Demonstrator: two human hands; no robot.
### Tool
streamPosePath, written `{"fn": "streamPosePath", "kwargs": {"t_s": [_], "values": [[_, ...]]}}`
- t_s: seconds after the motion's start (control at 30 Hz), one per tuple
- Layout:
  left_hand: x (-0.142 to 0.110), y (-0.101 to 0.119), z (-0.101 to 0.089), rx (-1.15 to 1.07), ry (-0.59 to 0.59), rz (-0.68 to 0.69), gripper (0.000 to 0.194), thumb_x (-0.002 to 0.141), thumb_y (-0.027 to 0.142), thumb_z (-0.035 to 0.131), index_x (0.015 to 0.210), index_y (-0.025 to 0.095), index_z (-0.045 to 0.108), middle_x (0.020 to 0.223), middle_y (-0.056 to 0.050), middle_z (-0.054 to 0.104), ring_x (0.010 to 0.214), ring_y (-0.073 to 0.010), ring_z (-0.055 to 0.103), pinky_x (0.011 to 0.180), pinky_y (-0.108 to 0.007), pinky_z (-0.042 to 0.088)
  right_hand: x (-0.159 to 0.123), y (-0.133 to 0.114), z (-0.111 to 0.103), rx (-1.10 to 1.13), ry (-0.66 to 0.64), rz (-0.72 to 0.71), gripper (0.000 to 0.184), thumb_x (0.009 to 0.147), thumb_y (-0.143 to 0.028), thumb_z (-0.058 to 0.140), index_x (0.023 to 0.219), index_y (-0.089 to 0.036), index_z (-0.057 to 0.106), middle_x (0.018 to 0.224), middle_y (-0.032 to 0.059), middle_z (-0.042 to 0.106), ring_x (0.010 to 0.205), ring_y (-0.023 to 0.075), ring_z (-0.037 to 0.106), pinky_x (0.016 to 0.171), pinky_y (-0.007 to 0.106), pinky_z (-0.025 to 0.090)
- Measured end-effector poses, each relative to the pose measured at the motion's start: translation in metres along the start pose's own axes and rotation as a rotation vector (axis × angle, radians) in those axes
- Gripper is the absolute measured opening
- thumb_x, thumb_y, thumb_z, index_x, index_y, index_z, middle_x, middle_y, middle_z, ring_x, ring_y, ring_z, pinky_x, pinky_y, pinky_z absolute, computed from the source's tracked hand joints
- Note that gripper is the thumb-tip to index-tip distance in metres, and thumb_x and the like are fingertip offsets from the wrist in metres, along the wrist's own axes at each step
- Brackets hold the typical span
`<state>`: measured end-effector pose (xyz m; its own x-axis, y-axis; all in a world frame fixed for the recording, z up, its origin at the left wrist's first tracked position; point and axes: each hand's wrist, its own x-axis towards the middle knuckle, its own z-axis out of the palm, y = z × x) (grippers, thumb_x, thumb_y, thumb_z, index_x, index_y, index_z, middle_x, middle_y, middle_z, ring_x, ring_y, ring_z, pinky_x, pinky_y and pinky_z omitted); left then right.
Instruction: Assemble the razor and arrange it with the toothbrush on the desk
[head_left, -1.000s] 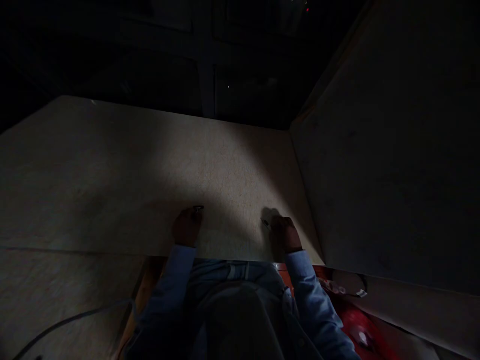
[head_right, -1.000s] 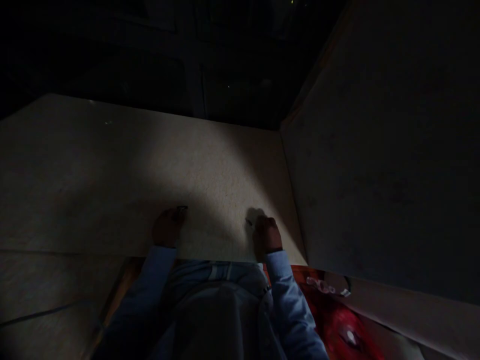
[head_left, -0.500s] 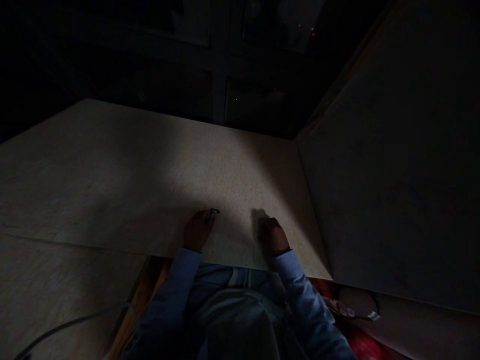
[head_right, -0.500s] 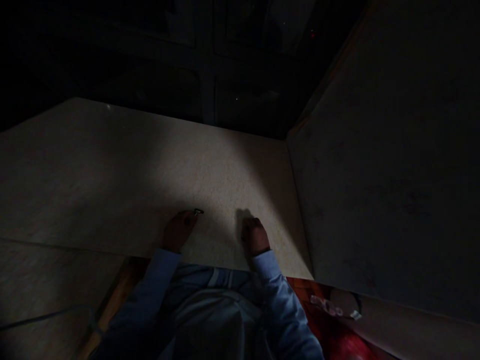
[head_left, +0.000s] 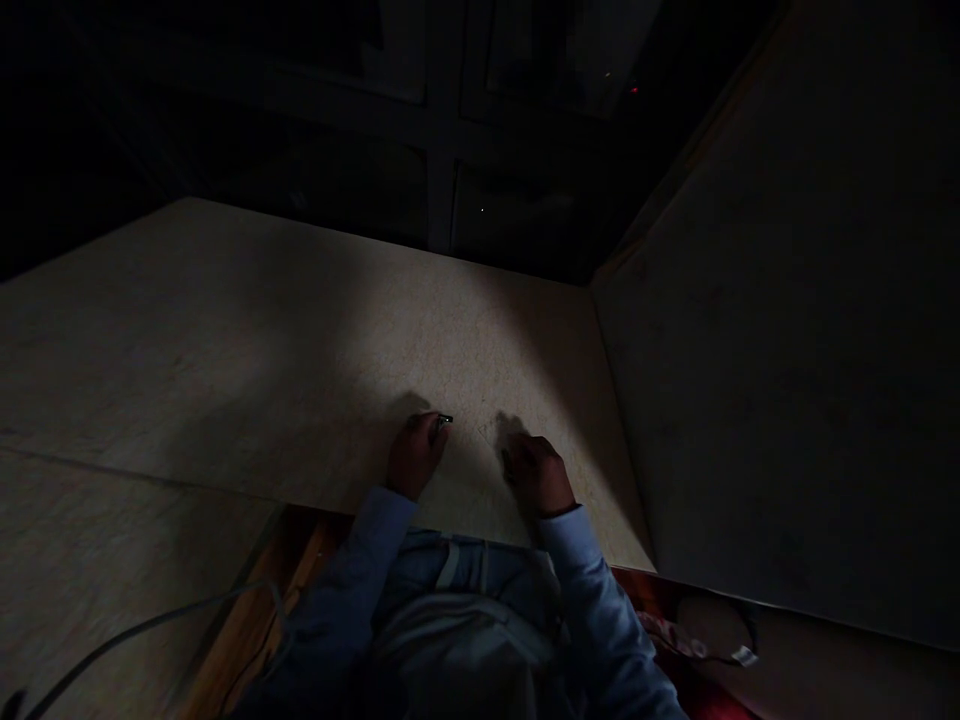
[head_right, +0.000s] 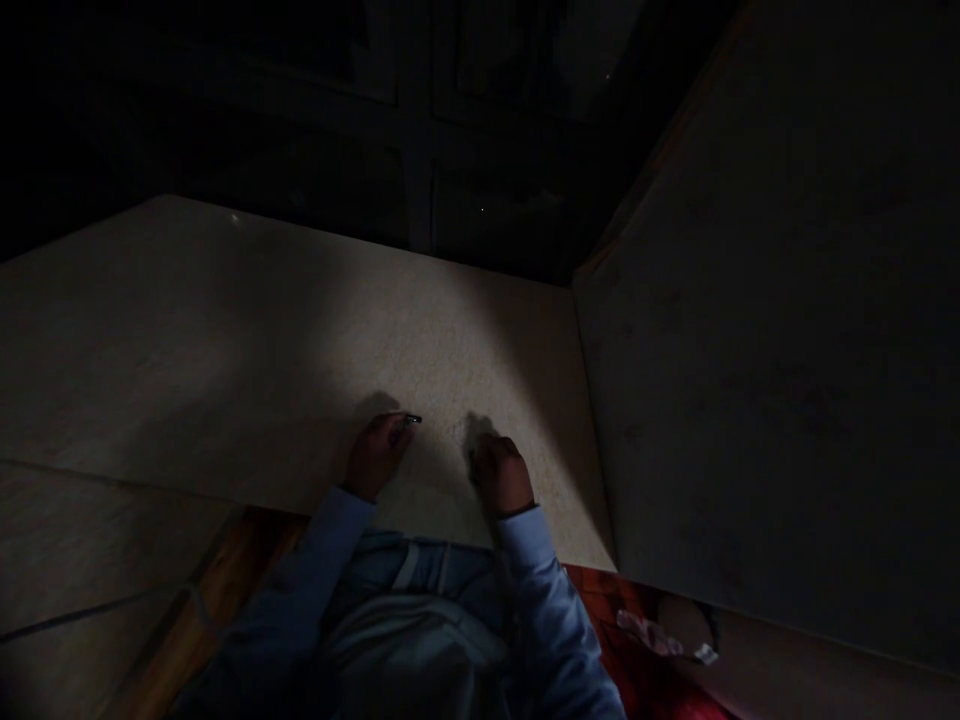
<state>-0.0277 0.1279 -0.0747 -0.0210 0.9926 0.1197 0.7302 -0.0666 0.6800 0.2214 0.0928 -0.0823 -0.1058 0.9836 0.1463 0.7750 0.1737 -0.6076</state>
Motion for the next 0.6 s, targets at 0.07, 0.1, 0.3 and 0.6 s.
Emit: {"fn": "streamPosePath", "kwargs": {"t_s": [0.07, 0.1, 0.3, 0.6], "values": [[-0.007, 0.009, 0.002, -0.013, 0.071, 0.043, 0.028, 0.093, 0.035, 0.059, 0.113, 0.018, 0.069, 0.108, -0.012, 0.073, 0.097, -0.0238, 0.07, 0.087, -0.033, 0.054, -0.012, 0.009, -0.009, 0.029, 0.037, 0.01, 0.033, 0.092, -0.029, 0.059, 0.119, -0.016, 0.071, 0.112, 0.0156, 0.073, 0.1, 0.0261, 0.07, 0.089, 0.037, 0.057], [-0.01, 0.015, 0.004, -0.015, 0.083, 0.081, 0.028, 0.093, 0.036, 0.06, 0.114, 0.019, 0.069, 0.106, -0.011, 0.073, 0.096, -0.0237, 0.07, 0.086, -0.033, 0.054, -0.018, 0.013, -0.013, 0.039, 0.046, 0.022, 0.033, 0.091, -0.031, 0.06, 0.118, -0.016, 0.071, 0.11, 0.0153, 0.074, 0.098, 0.0263, 0.071, 0.088, 0.037, 0.057], [-0.009, 0.056, 0.032, 0.153, -0.114, 0.316, 0.04, 0.088, 0.032, 0.067, 0.126, 0.019, 0.064, 0.119, -0.013, 0.073, 0.112, -0.0293, 0.066, 0.099, -0.041, 0.051, -0.032, 0.018, -0.022, 0.036, -0.027, 0.09, 0.031, 0.092, -0.034, 0.059, 0.114, -0.017, 0.073, 0.109, 0.0139, 0.076, 0.096, 0.0252, 0.072, 0.086, 0.035, 0.056], [-0.01, 0.05, 0.056, 0.303, -0.152, 0.239, 0.041, 0.089, 0.034, 0.065, 0.127, 0.016, 0.063, 0.119, -0.015, 0.071, 0.113, -0.0303, 0.065, 0.097, -0.041, 0.05, 0.014, -0.035, -0.02, -0.265, -0.307, 0.139, 0.02, 0.094, -0.032, 0.059, 0.094, -0.022, 0.076, 0.102, 0.0096, 0.077, 0.091, 0.0213, 0.071, 0.072, 0.027, 0.045]]}}
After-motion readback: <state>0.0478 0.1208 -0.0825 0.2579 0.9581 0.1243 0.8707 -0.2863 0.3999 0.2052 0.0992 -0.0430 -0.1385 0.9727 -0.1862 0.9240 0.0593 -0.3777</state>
